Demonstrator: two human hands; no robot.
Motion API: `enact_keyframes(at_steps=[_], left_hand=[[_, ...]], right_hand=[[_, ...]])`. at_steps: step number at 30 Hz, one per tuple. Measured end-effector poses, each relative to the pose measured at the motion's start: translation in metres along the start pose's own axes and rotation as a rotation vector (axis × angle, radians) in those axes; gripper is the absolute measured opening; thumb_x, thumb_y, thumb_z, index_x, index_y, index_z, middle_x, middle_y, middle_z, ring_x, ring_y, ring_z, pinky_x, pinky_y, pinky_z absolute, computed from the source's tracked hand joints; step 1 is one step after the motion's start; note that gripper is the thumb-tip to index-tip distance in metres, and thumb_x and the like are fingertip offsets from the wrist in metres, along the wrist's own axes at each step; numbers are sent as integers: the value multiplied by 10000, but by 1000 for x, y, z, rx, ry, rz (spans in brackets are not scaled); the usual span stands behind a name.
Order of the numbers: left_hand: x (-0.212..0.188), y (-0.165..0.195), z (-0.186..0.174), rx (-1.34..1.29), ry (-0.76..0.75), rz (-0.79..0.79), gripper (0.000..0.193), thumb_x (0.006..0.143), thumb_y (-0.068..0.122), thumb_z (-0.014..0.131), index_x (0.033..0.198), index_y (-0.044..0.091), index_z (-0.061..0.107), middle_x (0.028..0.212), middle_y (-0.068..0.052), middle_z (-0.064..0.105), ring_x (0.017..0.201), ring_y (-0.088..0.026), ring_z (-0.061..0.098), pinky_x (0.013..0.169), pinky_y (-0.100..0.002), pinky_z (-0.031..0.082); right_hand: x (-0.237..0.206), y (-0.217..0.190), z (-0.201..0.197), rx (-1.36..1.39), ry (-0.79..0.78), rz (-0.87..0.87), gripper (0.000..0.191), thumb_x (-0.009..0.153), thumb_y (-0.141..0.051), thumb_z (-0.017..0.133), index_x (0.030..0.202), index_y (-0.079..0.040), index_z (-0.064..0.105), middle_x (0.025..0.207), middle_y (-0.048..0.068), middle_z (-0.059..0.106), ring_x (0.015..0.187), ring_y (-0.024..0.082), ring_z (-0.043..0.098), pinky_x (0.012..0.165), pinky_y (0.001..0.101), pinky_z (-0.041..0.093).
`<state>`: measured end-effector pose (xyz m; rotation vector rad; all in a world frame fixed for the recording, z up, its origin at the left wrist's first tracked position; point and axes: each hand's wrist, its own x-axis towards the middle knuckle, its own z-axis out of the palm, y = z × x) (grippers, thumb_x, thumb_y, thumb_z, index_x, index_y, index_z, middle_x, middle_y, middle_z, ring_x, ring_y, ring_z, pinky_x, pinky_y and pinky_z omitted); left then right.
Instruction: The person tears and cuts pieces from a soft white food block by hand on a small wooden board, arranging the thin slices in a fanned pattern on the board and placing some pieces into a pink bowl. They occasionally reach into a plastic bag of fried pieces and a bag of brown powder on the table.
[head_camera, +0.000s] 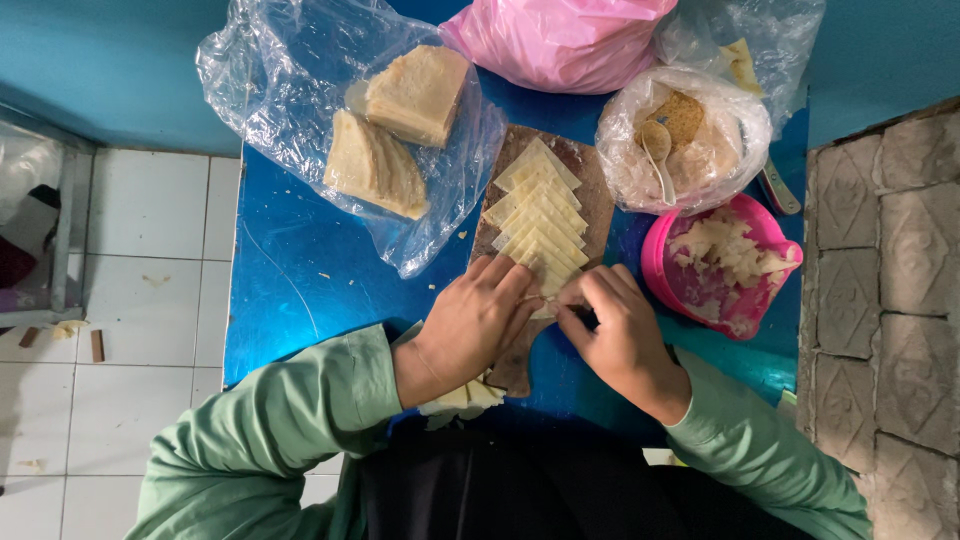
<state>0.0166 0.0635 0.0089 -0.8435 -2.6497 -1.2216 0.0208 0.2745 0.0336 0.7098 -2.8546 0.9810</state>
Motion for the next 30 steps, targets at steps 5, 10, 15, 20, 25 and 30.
enact_keyframes(at_steps=[5,10,15,20,25,30], left_hand=[[0,-1,-2,110,-94,68,261,850,99,661,1109,69,648,989,-89,608,955,-274,618,827,-380,522],[-2,-2,-2,168,-109,108,248,858,144,689,1083,55,634,988,-94,595,954,-282,612,815,-388,516],[3,-1,-4,132,-143,20,220,822,123,700,1035,84,663,949,-86,631,949,-282,637,797,-406,521],[14,-3,-10,-135,-191,-369,150,861,240,786,894,130,690,884,-60,671,922,-287,670,765,-423,527],[15,-6,-10,-45,-37,-87,166,717,59,743,858,133,695,886,-66,656,978,-309,634,800,-417,527],[7,-5,-4,148,-48,82,261,761,74,687,1020,99,691,938,-57,646,953,-282,619,822,-405,494]], right_hand=[[-2,-11,-1,-101,27,-150,191,865,6,683,1045,-58,691,975,68,686,910,291,614,807,402,479],[-3,-17,-2,-122,23,-145,171,863,-92,736,1033,-77,724,944,49,697,863,278,610,762,399,460],[3,-11,0,-24,50,-101,91,901,-57,725,988,-79,739,927,56,698,855,278,604,792,367,472],[12,0,-5,124,-26,-1,53,860,-87,770,890,-73,729,865,61,723,783,259,636,756,370,463],[12,-1,-4,174,-19,119,82,848,-91,770,878,-61,701,851,63,706,797,272,632,735,365,490],[5,-14,-5,-72,78,-131,102,918,-36,667,1005,-67,713,1003,67,710,894,297,611,832,396,479]])
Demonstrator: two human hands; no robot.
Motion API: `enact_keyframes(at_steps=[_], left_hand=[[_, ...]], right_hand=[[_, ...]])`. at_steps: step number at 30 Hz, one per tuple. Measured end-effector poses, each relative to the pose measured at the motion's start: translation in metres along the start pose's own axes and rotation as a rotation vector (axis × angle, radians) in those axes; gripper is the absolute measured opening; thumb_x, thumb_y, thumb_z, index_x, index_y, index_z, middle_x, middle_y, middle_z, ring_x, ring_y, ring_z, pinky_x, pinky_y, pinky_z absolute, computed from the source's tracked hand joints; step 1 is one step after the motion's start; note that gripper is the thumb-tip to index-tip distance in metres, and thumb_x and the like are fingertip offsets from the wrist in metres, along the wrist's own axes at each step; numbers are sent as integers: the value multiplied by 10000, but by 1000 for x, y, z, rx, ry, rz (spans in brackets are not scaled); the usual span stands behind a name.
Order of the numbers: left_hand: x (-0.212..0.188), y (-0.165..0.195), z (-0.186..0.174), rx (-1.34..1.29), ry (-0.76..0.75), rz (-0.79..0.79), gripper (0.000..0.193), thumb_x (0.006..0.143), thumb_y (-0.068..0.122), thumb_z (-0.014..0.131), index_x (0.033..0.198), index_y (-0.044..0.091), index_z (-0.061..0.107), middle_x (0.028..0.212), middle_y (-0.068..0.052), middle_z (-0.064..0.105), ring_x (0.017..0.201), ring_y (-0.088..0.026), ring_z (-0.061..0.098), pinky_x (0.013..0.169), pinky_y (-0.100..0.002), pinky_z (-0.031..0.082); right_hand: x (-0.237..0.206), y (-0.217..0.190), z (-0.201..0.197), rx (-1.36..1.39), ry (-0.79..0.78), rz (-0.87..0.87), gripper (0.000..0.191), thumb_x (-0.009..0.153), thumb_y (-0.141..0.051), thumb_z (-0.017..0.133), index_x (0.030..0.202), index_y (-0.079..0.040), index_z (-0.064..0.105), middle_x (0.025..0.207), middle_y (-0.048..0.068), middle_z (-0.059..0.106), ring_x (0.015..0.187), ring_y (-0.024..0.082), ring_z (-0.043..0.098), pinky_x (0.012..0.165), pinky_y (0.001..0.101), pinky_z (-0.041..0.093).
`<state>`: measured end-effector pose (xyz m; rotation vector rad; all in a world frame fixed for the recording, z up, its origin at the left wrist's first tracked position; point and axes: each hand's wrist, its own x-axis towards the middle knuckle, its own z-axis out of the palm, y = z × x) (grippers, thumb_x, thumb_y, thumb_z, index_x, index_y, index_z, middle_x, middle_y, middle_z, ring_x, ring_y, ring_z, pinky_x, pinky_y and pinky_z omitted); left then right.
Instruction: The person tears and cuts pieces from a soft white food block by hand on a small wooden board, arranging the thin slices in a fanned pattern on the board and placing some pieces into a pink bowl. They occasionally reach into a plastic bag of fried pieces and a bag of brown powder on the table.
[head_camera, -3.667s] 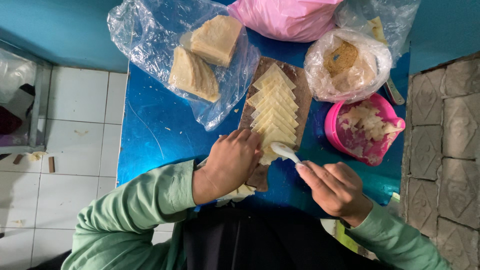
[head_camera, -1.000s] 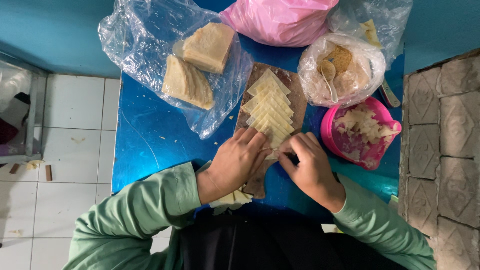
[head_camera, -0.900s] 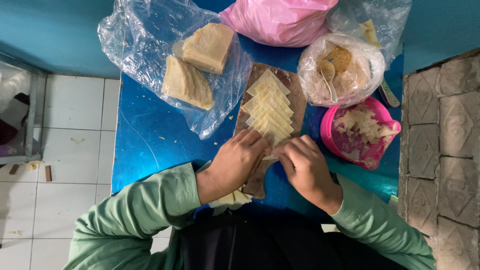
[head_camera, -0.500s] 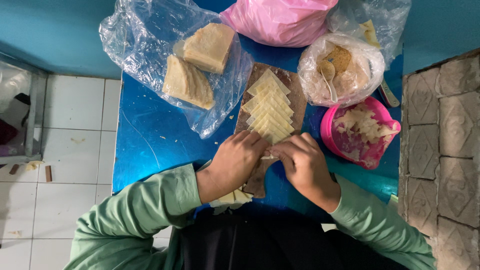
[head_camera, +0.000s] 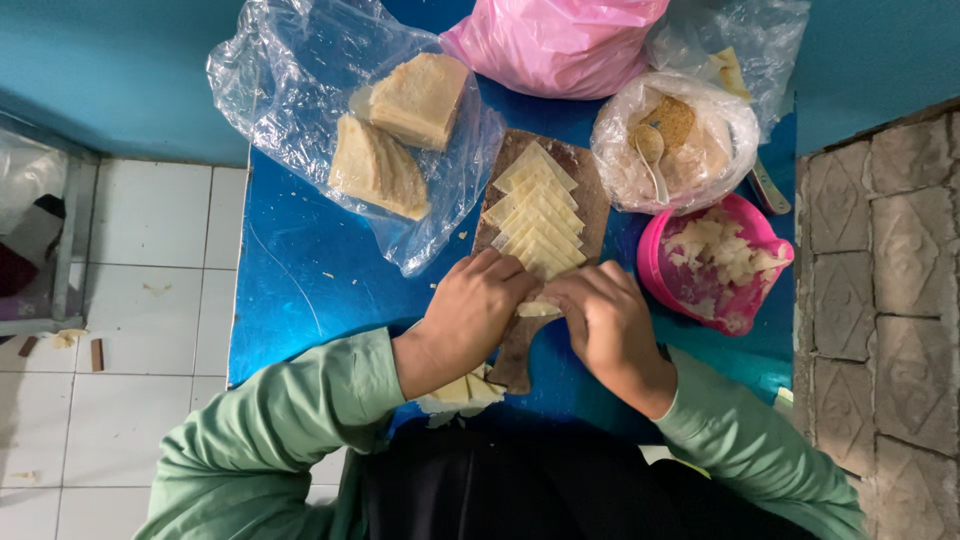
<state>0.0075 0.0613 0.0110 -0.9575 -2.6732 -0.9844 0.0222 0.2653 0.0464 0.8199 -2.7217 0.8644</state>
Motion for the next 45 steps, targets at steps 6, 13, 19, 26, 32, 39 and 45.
enact_keyframes(at_steps=[6,13,19,26,32,39,45], left_hand=[[-2,-2,1,26,-12,30,202,836,94,675,1037,87,662,915,-64,626,932,-276,614,841,-418,485],[2,-7,2,16,61,42,198,804,91,666,1002,85,657,930,-97,616,942,-310,604,823,-429,480],[0,-8,4,28,55,44,216,828,83,655,1043,68,651,948,-91,608,964,-298,594,861,-431,485],[-5,-5,5,67,43,30,154,905,132,682,1050,86,654,980,-68,615,986,-278,584,853,-414,467],[-2,-4,3,145,93,34,345,796,138,691,1134,76,665,1085,-79,596,1074,-298,556,863,-422,464],[0,2,-5,96,72,-81,456,896,230,717,1297,73,565,1125,-131,558,1039,-334,539,826,-439,453],[5,6,-12,58,92,-104,520,874,253,742,1322,94,532,1123,-123,570,1039,-340,548,839,-451,455]], right_hand=[[1,-8,1,-92,-1,-3,101,879,-105,712,975,-73,711,963,52,707,875,289,596,796,413,445],[2,4,5,-32,20,83,90,891,-60,701,965,-99,734,939,51,704,845,302,577,777,396,470],[7,8,5,25,51,27,91,895,-59,701,982,-83,709,992,56,706,903,287,607,809,394,474],[-9,-9,11,-371,87,-151,274,902,-84,647,1156,-66,747,1124,35,713,904,225,614,745,391,417],[-7,-10,16,-520,52,-116,327,910,-140,670,1214,-39,738,1215,37,705,923,226,583,751,386,416],[6,-3,13,-273,97,-20,258,917,-163,693,1160,-103,753,1235,47,677,1007,292,595,846,402,460],[15,26,13,121,163,87,172,925,-99,729,1088,-46,727,1151,120,667,1073,330,645,936,377,506]])
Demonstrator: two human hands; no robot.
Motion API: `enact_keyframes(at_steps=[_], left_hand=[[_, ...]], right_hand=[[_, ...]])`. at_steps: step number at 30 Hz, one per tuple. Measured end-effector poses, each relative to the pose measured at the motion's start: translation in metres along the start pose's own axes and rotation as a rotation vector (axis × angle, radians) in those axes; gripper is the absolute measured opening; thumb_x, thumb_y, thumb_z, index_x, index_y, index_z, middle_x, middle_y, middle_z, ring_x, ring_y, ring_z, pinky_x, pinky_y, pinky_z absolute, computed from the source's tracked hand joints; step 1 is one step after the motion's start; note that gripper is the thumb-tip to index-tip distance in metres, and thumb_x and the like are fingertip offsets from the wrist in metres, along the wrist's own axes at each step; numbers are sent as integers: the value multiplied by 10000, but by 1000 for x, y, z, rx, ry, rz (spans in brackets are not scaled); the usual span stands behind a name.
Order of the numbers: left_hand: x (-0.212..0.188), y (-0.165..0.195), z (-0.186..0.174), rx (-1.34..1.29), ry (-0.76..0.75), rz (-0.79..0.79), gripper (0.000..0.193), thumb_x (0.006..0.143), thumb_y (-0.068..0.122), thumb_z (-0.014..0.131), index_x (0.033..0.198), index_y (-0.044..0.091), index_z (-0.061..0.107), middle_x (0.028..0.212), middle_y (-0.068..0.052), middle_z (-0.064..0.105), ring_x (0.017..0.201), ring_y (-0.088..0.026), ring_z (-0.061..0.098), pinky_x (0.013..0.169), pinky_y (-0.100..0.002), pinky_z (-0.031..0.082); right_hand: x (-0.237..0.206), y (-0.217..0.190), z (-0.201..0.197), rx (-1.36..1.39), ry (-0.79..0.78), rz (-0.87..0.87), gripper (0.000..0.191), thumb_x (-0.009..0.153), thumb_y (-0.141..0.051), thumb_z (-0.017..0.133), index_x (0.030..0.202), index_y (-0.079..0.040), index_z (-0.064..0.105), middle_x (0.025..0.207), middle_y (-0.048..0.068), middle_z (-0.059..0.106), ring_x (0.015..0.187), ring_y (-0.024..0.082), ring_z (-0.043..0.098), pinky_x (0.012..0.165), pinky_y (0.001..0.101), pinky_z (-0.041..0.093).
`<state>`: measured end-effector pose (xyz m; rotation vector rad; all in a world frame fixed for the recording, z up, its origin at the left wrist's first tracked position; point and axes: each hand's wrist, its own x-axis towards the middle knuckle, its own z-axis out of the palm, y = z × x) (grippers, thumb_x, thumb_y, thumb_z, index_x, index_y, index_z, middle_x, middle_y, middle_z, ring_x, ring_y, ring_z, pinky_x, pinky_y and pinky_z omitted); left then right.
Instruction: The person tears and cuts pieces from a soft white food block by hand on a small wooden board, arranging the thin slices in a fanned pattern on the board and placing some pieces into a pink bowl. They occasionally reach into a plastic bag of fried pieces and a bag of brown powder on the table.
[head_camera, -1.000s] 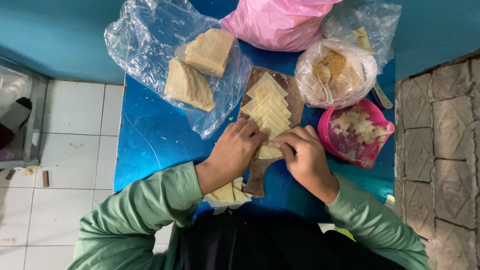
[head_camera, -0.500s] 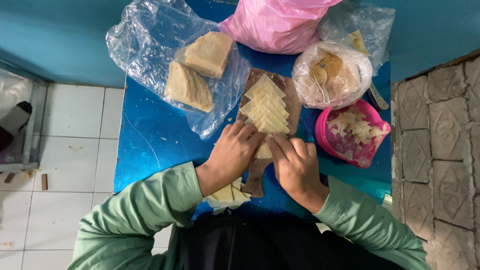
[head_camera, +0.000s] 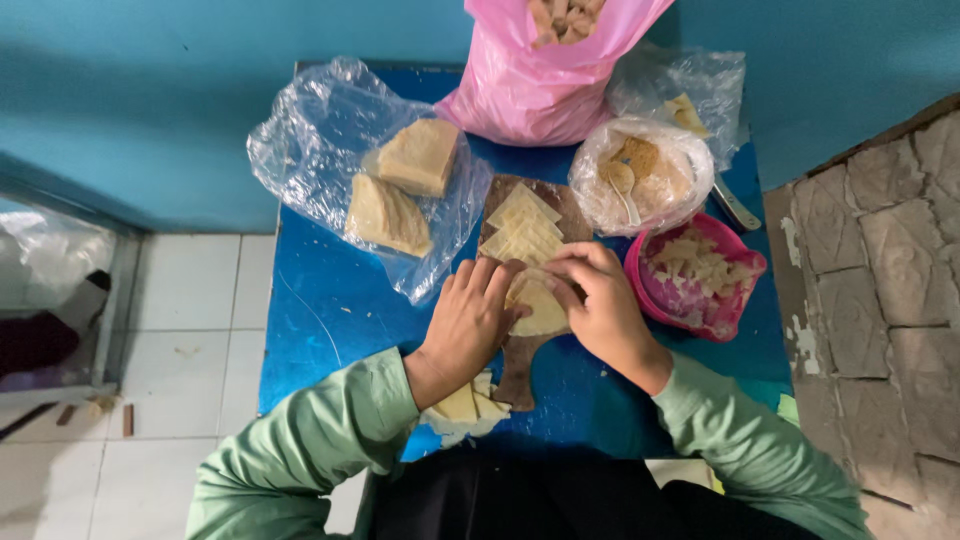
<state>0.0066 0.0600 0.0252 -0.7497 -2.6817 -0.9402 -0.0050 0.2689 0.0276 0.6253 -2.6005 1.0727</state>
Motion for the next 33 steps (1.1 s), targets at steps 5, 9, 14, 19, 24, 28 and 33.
enact_keyframes(at_steps=[5,9,14,19,24,28,33], left_hand=[[2,8,-8,-240,144,94,553,922,220,746,1367,26,480,1205,-184,576,1054,-401,564,899,-469,478],[6,9,-10,-389,100,84,346,945,127,703,1271,47,619,1145,-147,665,1019,-362,645,891,-442,529],[9,14,-16,-375,107,119,209,934,100,700,1138,54,699,1062,-131,689,1013,-362,666,875,-440,540],[23,25,-41,-327,147,198,217,935,49,698,1152,40,689,1080,-151,667,985,-358,671,839,-427,562],[75,28,-66,-270,345,345,174,982,1,676,1147,53,667,1134,-128,656,1037,-349,687,870,-412,578],[150,23,-77,-263,441,224,150,1019,-5,636,1147,67,664,1210,-135,663,988,-352,719,839,-413,587],[202,15,-78,-127,538,322,509,867,-91,574,1354,51,609,1364,-273,558,1060,-444,660,872,-469,561]], right_hand=[[-3,20,-10,325,-207,351,238,976,-143,646,1174,-31,715,1052,66,761,946,150,682,812,289,542],[-7,17,-13,623,-338,403,270,1033,-175,587,1206,-23,728,1027,39,757,948,55,655,842,253,535],[-7,-3,-20,459,-368,408,271,952,-184,699,1171,-30,742,981,51,730,857,106,654,729,303,546],[11,-9,-51,-19,-150,-54,508,871,-243,760,1322,-38,650,1058,116,719,960,298,669,813,400,528],[38,10,-86,-457,38,-117,420,913,-243,742,1296,-77,695,1025,150,683,935,380,613,837,475,482],[42,27,-85,-523,56,-164,411,850,-299,767,1190,-74,719,960,144,677,921,373,621,769,480,469],[46,55,-74,-530,58,-152,244,899,-186,726,1128,-103,739,979,101,718,974,350,660,818,494,490]])
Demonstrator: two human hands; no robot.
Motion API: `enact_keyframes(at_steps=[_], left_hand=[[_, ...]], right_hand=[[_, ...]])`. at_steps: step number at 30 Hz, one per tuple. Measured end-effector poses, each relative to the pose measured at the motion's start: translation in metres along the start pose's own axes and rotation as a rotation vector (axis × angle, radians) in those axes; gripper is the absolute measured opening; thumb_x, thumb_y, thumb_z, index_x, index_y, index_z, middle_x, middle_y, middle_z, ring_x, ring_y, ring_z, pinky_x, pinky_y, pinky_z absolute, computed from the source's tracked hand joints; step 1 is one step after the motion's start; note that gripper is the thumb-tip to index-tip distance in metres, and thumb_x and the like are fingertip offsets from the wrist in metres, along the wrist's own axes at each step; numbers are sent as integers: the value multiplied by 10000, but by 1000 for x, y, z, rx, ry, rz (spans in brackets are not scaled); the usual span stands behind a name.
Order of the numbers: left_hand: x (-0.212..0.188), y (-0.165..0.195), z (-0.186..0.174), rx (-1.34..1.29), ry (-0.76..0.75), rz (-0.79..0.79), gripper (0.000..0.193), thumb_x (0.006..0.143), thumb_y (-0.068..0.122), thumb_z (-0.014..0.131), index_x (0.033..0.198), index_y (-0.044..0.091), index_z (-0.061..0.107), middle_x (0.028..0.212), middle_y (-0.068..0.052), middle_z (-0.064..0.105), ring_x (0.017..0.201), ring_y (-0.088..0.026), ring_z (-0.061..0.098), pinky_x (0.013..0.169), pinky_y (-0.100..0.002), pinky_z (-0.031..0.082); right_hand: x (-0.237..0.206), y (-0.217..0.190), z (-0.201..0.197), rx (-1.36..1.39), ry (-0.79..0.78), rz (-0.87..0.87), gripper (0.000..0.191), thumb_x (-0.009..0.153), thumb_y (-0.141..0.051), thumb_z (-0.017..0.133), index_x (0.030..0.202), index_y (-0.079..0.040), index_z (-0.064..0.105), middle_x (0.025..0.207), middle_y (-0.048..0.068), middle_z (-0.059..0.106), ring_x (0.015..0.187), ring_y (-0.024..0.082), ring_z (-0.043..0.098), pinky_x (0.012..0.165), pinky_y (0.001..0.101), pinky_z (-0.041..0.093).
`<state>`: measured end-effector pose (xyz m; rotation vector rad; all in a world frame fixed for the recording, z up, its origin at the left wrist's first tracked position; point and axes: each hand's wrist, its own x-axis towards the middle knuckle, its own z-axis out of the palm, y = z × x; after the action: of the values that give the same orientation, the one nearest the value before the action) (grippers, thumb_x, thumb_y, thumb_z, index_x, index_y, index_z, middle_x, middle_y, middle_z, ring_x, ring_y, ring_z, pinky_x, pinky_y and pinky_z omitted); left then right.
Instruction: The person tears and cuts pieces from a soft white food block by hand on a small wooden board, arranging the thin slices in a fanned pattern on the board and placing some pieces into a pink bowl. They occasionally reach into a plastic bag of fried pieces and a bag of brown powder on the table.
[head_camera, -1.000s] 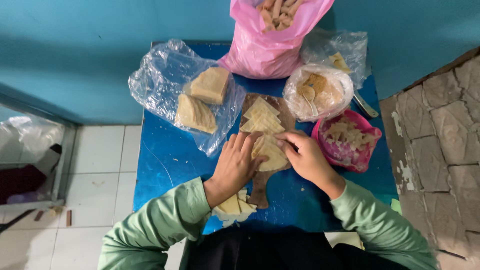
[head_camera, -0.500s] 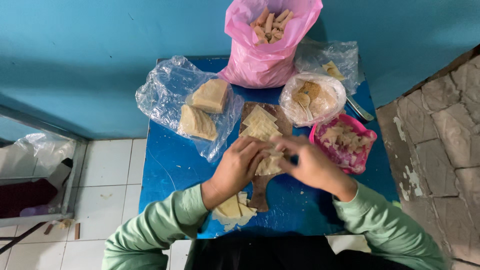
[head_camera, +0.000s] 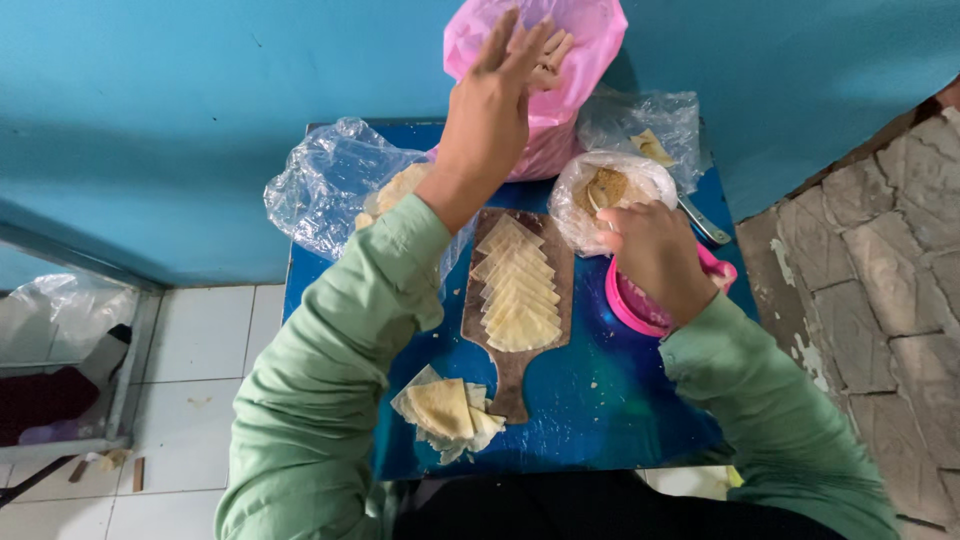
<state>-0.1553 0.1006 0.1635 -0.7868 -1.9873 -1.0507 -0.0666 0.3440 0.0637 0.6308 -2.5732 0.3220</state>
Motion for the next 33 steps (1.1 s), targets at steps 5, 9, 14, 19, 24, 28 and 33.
enact_keyframes(at_steps=[5,9,14,19,24,28,33], left_hand=[[-57,20,-6,-26,-148,19,394,921,-5,632,1312,35,602,1323,-225,601,1101,-427,625,941,-478,543],[-109,42,-22,-18,-288,-23,206,976,124,679,1166,47,659,1121,-151,642,1032,-369,636,899,-460,537],[-158,50,-41,44,-585,-255,167,881,133,703,1018,39,684,935,-150,643,935,-374,642,774,-458,531],[-190,44,-50,68,-649,-351,147,876,150,718,948,35,661,962,-152,662,913,-370,655,756,-460,536],[-204,43,-49,97,-703,-389,154,871,158,709,939,33,651,1005,-162,669,918,-369,664,758,-461,546],[-207,43,-47,115,-702,-366,169,880,171,698,957,30,648,1021,-170,666,916,-369,659,774,-461,543],[-207,44,-45,145,-752,-416,177,898,196,692,965,38,650,979,-155,666,927,-360,658,775,-463,536]], right_hand=[[13,28,11,67,12,196,95,920,-191,727,972,-128,776,885,143,715,852,390,659,747,497,518],[19,41,17,-8,205,142,127,931,-158,718,1029,-112,783,937,148,716,883,404,659,769,497,523],[24,48,20,125,110,295,100,960,-167,718,999,-130,802,929,162,731,850,382,704,741,455,555],[25,52,22,115,55,416,114,931,-179,745,1003,-129,818,917,180,738,808,378,713,686,436,555],[31,54,22,142,84,376,112,938,-152,742,1007,-97,812,917,183,744,810,357,725,714,413,566],[30,50,18,198,17,513,125,958,-152,718,1038,-100,800,905,190,733,757,346,727,687,414,560],[32,44,25,142,84,350,117,923,-130,745,1015,-108,813,965,180,749,858,368,721,741,420,567]])
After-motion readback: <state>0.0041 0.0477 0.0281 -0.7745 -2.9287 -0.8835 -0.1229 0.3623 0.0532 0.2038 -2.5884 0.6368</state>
